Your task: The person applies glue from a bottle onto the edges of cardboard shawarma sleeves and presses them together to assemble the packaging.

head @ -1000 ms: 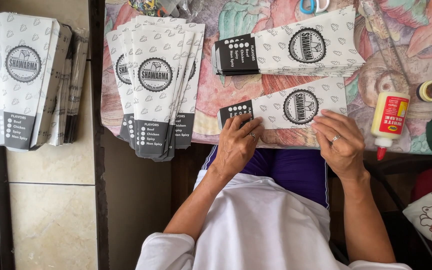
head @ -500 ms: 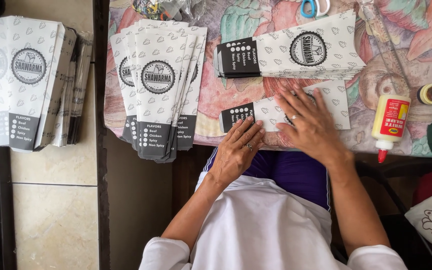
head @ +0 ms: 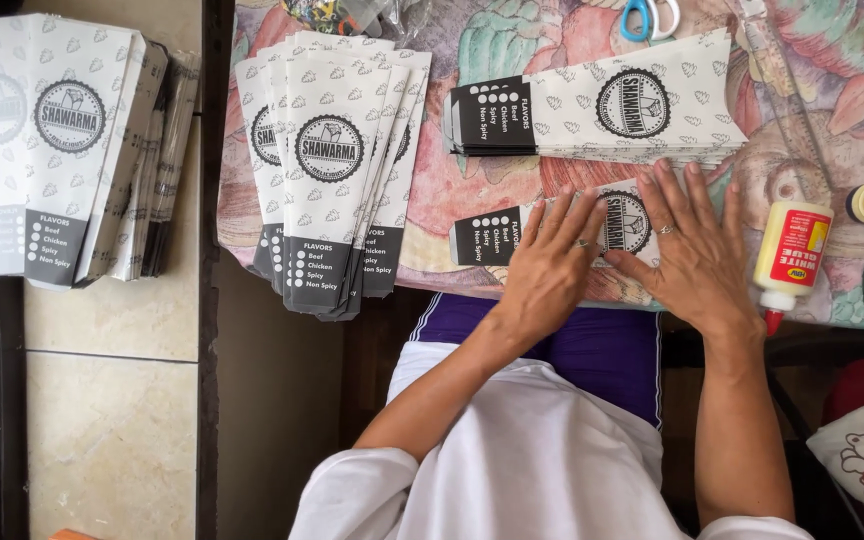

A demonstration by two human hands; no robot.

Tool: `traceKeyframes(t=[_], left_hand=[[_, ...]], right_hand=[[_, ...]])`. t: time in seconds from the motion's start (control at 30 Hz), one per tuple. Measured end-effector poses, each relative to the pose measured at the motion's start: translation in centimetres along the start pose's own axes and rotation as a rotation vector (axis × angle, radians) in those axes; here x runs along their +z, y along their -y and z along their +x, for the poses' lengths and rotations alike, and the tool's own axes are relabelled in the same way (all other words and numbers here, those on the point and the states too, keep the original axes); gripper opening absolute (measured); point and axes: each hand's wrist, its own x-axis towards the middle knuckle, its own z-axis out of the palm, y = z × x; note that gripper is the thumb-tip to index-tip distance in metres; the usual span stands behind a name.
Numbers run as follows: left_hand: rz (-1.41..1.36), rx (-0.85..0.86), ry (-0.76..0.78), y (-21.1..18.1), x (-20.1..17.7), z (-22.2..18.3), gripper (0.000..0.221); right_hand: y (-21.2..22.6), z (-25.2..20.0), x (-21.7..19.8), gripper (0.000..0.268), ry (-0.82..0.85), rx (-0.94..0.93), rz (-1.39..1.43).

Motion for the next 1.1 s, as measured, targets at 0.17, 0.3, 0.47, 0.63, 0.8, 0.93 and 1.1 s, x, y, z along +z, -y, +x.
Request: traceKeyframes(t=[0.17,0.3,0.47,0.63,0.8,0.93,1.1], left_hand=[[0.302,-0.243,0.247,-0.4,-3.3,-0.6,0.075],[0.31,-0.454,0.223,1.8,-4.9,-3.5,0.11],[0.337,-0.545,0.176,3.1,-5.5,-5.4,0.139],[0.324,-0.359,0.029,1.5,-6.0,-4.6,0.147],[0.082,0.082,-0.023,1.1,-2.3,-5.1,0.076],[0.008,0.079,-0.081,1.4,-2.3,-5.1,0.061],[-0.078,0.107,-0.209,1.4,-1.3,-5.5,0.04]], right_hand=[[0.1,0.1,-0.2,0.093,-0.009,-0.001,0.004],[0.1,0.0,-0.3,0.094,-0.012,-0.011,0.013],[0.0,0.0,-0.2,0.101,0.02,0.019,0.025],[-0.1,-0.2,-0.1,0.102,0.009,0.018,0.008],[-0.8,-0.9,0.1,0.09,-0.05,-0.026,0.021],[-0.6,-2.0,-0.4,0.079,-0.126,0.058,0.122],[-1.4,-2.7,0.2,0.093,-0.356,0.155,0.158]])
